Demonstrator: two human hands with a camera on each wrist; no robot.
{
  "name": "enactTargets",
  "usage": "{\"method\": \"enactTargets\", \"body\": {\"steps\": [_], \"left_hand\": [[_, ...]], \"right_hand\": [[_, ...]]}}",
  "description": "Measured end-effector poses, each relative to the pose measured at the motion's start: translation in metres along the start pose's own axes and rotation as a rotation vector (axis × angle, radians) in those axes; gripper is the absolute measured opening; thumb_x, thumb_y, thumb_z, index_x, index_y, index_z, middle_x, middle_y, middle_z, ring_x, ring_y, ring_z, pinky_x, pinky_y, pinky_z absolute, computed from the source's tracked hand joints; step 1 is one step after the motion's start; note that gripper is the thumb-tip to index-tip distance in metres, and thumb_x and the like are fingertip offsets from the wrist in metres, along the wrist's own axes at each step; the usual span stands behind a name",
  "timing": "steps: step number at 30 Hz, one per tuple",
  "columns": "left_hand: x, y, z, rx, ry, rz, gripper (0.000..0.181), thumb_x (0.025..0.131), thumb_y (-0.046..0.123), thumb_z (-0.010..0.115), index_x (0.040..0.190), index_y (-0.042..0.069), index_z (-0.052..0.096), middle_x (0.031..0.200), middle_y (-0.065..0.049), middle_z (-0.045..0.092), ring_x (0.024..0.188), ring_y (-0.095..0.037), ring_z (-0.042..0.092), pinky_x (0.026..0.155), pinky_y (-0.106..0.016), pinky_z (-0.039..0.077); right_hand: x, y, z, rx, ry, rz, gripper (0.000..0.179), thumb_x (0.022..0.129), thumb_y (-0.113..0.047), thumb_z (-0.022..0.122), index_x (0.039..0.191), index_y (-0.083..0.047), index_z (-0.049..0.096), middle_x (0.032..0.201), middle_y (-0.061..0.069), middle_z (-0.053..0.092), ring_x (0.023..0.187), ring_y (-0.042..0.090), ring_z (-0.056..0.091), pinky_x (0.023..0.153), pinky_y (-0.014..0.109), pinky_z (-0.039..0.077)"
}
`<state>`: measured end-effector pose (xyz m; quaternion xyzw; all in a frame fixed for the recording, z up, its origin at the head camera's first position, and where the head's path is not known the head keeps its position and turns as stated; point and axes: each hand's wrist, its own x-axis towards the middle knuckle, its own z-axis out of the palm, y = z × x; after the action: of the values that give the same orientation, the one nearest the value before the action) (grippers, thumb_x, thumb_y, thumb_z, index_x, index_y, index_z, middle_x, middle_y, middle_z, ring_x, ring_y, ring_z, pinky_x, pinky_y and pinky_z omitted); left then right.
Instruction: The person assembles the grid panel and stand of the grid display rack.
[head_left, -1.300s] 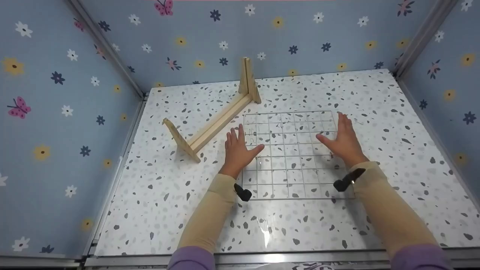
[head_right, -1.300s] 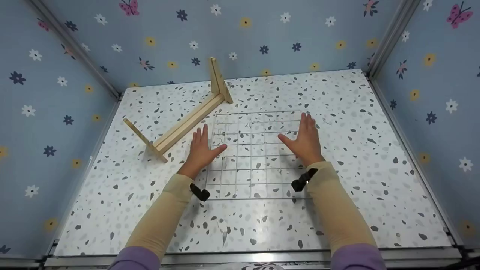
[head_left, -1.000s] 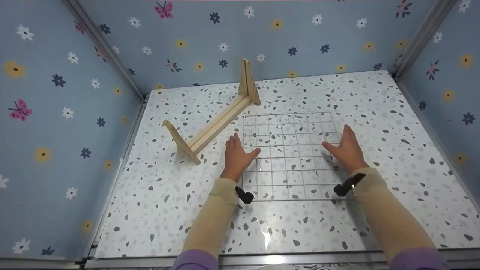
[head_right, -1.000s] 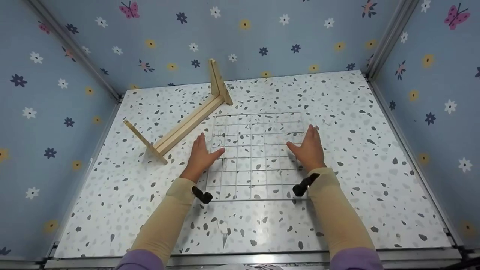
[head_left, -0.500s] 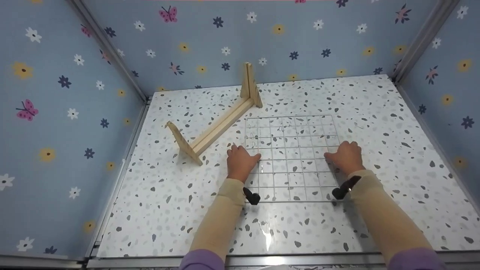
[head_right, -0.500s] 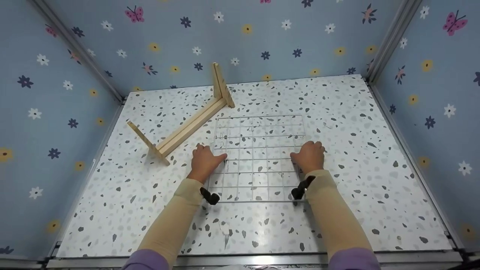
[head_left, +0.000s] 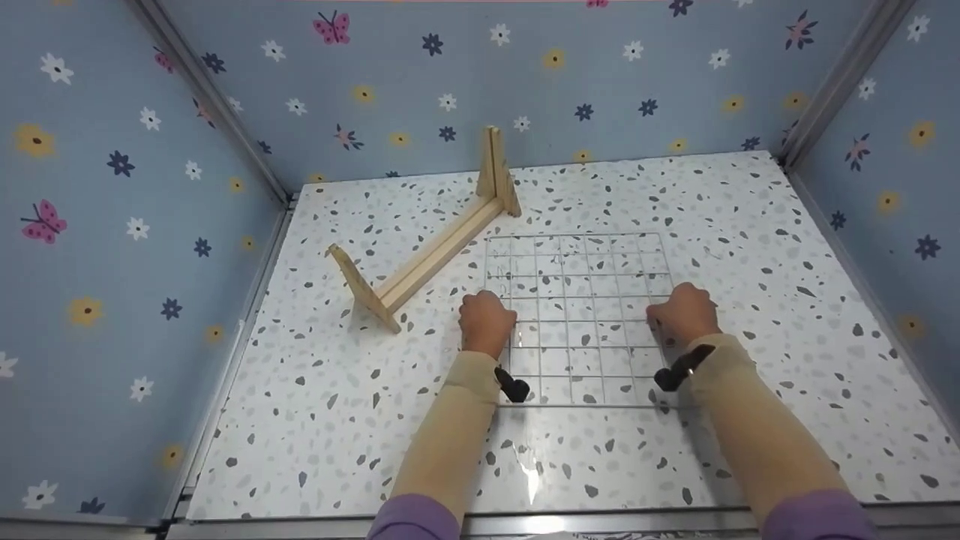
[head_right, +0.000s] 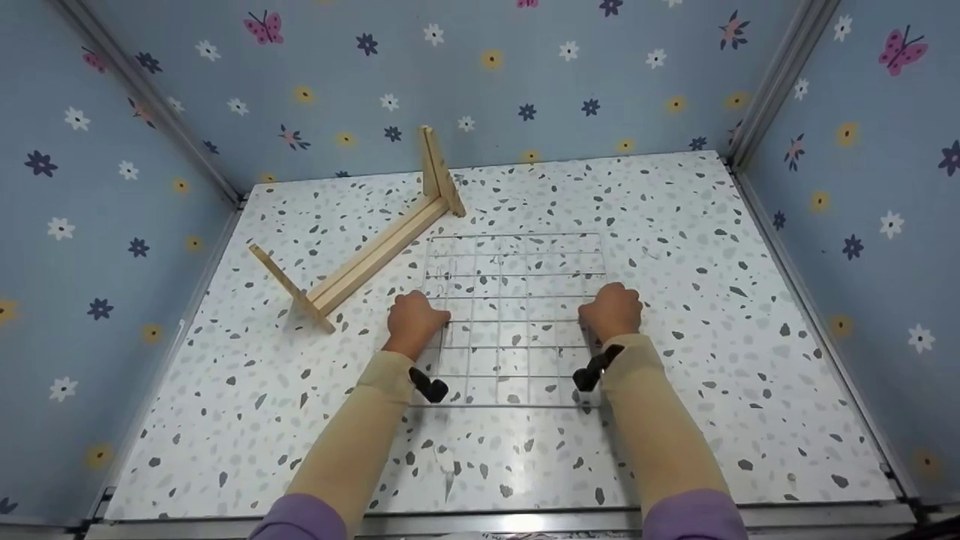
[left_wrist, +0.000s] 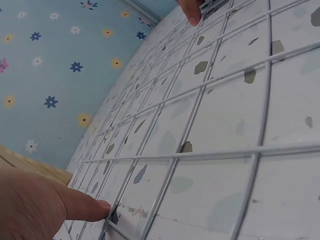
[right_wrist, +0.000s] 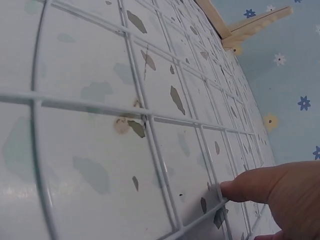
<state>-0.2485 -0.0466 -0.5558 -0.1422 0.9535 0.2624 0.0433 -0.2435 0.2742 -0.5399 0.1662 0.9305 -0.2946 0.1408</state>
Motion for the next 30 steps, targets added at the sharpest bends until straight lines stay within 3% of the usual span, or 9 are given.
{"method": "enactTargets", "body": {"steps": [4,7,11,16,21,26,30], "left_hand": [[0.001,0.001,0.002,-0.02,0.024,-0.006,0.033,0.083,0.023,0.074,0.105,-0.001,0.07,0.102,-0.018,0.063,0.097,-0.034,0.063,0.086,-0.048,0.053],[0.002,0.001,0.003,-0.034,0.041,0.002,0.028,0.083,0.023,0.073,0.099,0.0,0.071,0.096,-0.016,0.065,0.092,-0.033,0.064,0.082,-0.048,0.054],[0.003,0.002,0.003,-0.096,0.028,-0.032,0.03,0.081,0.023,0.076,0.099,0.001,0.07,0.094,-0.013,0.063,0.089,-0.03,0.063,0.082,-0.045,0.053],[0.005,0.003,-0.005,-0.131,0.02,-0.088,0.049,0.078,0.026,0.08,0.114,-0.004,0.065,0.112,-0.021,0.057,0.103,-0.035,0.058,0.092,-0.046,0.05],[0.007,0.006,-0.017,-0.21,-0.001,-0.11,0.077,0.081,0.021,0.078,0.142,-0.009,0.043,0.129,-0.027,0.049,0.106,-0.035,0.06,0.092,-0.043,0.052],[0.009,0.009,-0.026,-0.185,-0.03,-0.092,0.081,0.086,0.02,0.073,0.15,-0.009,0.032,0.114,-0.02,0.067,0.099,-0.029,0.066,0.086,-0.038,0.055],[0.008,0.008,-0.029,-0.168,-0.037,-0.103,0.078,0.088,0.022,0.071,0.15,-0.007,0.033,0.11,-0.017,0.068,0.097,-0.028,0.065,0.089,-0.037,0.054]], "right_hand": [[0.0,0.003,0.004,-0.008,0.025,-0.004,0.038,0.082,-0.024,0.069,0.104,0.006,0.062,0.093,0.02,0.064,0.077,0.032,0.06,0.064,0.04,0.049],[-0.001,0.001,0.006,-0.016,0.047,-0.003,0.044,0.084,-0.024,0.069,0.108,0.01,0.059,0.105,0.027,0.054,0.086,0.036,0.057,0.074,0.045,0.05],[-0.001,-0.003,0.004,0.0,0.037,0.016,0.046,0.086,-0.022,0.067,0.115,0.011,0.054,0.111,0.027,0.048,0.092,0.038,0.056,0.08,0.047,0.05],[-0.003,-0.013,-0.005,0.041,-0.016,0.003,0.043,0.089,-0.021,0.064,0.118,0.007,0.051,0.103,0.021,0.059,0.088,0.033,0.06,0.072,0.04,0.051],[-0.008,-0.021,-0.009,0.052,-0.048,-0.01,0.048,0.092,-0.027,0.064,0.122,0.007,0.048,0.105,0.02,0.057,0.089,0.032,0.058,0.072,0.038,0.049],[-0.011,-0.023,-0.011,0.08,-0.06,-0.035,0.051,0.093,-0.03,0.065,0.125,0.006,0.046,0.105,0.02,0.057,0.091,0.032,0.058,0.074,0.039,0.051],[-0.012,-0.024,-0.012,0.09,-0.077,-0.038,0.053,0.093,-0.031,0.066,0.126,0.005,0.044,0.105,0.019,0.056,0.09,0.031,0.057,0.074,0.038,0.05]]}}
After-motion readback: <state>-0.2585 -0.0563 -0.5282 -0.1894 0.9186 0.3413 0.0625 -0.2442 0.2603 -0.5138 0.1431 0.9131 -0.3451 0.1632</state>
